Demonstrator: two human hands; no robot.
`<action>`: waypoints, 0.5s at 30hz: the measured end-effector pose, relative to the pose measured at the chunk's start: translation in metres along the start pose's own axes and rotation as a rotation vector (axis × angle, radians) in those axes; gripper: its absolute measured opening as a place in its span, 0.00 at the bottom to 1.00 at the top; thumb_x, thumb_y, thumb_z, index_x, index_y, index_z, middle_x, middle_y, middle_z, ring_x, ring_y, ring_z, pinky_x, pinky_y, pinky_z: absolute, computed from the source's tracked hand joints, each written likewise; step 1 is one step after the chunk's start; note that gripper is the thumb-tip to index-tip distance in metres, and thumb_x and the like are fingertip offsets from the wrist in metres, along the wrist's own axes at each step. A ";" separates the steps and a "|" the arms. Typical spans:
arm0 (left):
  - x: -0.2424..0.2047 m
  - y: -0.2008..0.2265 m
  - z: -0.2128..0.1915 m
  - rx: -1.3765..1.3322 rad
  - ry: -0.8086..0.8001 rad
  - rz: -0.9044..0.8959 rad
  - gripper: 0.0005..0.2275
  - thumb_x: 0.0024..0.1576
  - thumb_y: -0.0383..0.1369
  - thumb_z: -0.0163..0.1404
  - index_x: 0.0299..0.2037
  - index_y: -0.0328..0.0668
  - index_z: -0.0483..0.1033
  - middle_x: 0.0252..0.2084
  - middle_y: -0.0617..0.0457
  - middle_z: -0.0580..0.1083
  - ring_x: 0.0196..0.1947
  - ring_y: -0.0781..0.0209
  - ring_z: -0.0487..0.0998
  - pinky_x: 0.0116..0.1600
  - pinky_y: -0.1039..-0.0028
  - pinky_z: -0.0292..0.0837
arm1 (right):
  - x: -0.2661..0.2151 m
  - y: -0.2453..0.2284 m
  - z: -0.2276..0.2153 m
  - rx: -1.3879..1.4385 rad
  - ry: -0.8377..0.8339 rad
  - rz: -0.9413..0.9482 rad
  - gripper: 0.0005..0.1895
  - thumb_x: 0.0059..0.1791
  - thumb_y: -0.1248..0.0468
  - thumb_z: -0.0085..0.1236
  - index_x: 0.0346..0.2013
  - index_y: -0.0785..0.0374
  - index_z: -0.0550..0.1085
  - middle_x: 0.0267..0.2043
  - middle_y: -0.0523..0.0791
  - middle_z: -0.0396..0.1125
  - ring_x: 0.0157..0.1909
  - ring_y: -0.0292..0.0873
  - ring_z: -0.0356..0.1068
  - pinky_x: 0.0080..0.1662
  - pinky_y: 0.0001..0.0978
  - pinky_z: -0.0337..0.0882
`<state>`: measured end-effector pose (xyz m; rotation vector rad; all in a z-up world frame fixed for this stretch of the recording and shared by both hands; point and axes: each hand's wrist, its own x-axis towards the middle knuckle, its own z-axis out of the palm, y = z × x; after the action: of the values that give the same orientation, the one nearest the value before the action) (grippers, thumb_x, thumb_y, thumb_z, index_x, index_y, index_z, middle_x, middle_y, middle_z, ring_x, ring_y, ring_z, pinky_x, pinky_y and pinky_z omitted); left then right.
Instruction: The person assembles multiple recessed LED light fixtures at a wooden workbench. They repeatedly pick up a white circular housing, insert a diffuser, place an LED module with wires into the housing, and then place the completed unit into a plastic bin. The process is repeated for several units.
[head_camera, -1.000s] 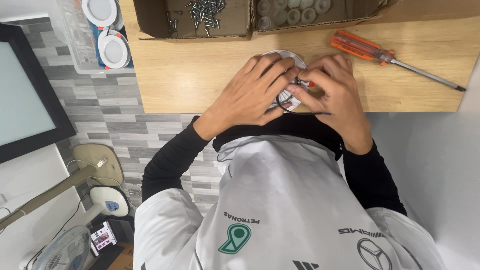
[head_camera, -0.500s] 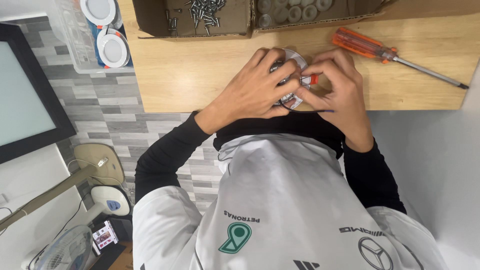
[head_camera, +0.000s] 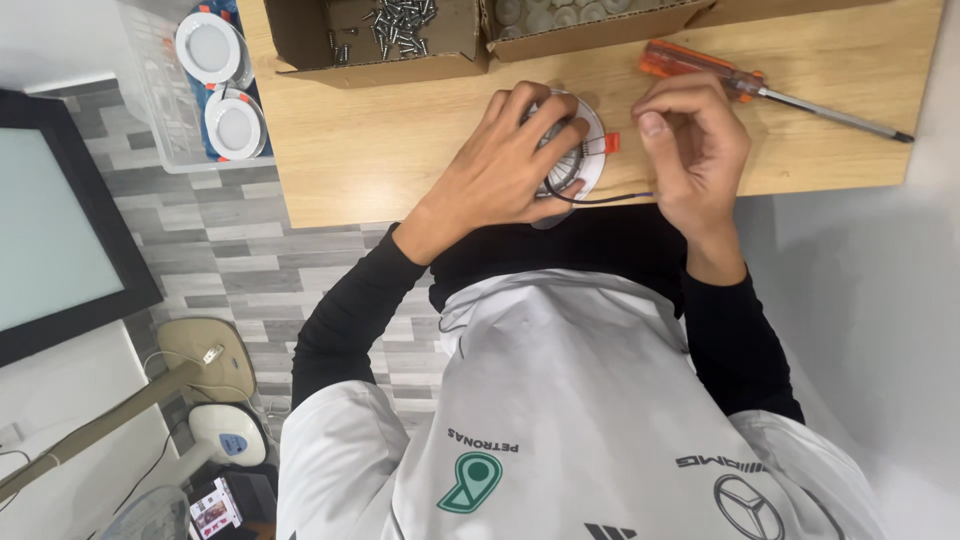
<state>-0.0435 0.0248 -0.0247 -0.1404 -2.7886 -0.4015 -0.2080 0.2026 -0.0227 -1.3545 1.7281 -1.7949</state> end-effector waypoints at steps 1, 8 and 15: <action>-0.001 0.000 0.000 0.017 0.005 0.003 0.21 0.69 0.50 0.53 0.57 0.38 0.73 0.58 0.43 0.71 0.53 0.40 0.70 0.50 0.53 0.70 | 0.000 0.001 0.001 0.005 0.017 -0.012 0.09 0.67 0.69 0.52 0.47 0.76 0.72 0.48 0.57 0.67 0.52 0.54 0.69 0.57 0.42 0.71; 0.001 0.009 -0.013 0.165 -0.033 -0.011 0.26 0.72 0.59 0.47 0.58 0.42 0.75 0.60 0.44 0.71 0.54 0.45 0.73 0.52 0.58 0.69 | -0.005 0.011 0.000 0.039 0.045 0.025 0.16 0.69 0.63 0.46 0.48 0.76 0.72 0.46 0.58 0.68 0.52 0.54 0.70 0.55 0.42 0.75; 0.000 0.007 -0.013 0.147 -0.085 -0.018 0.23 0.69 0.54 0.53 0.61 0.43 0.74 0.60 0.43 0.69 0.55 0.43 0.71 0.50 0.57 0.70 | -0.007 0.016 0.002 0.119 0.097 0.068 0.26 0.69 0.52 0.39 0.47 0.74 0.73 0.46 0.58 0.69 0.49 0.51 0.70 0.51 0.38 0.69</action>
<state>-0.0386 0.0277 -0.0114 -0.1004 -2.8928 -0.1982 -0.2093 0.2033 -0.0406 -1.1649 1.6644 -1.9208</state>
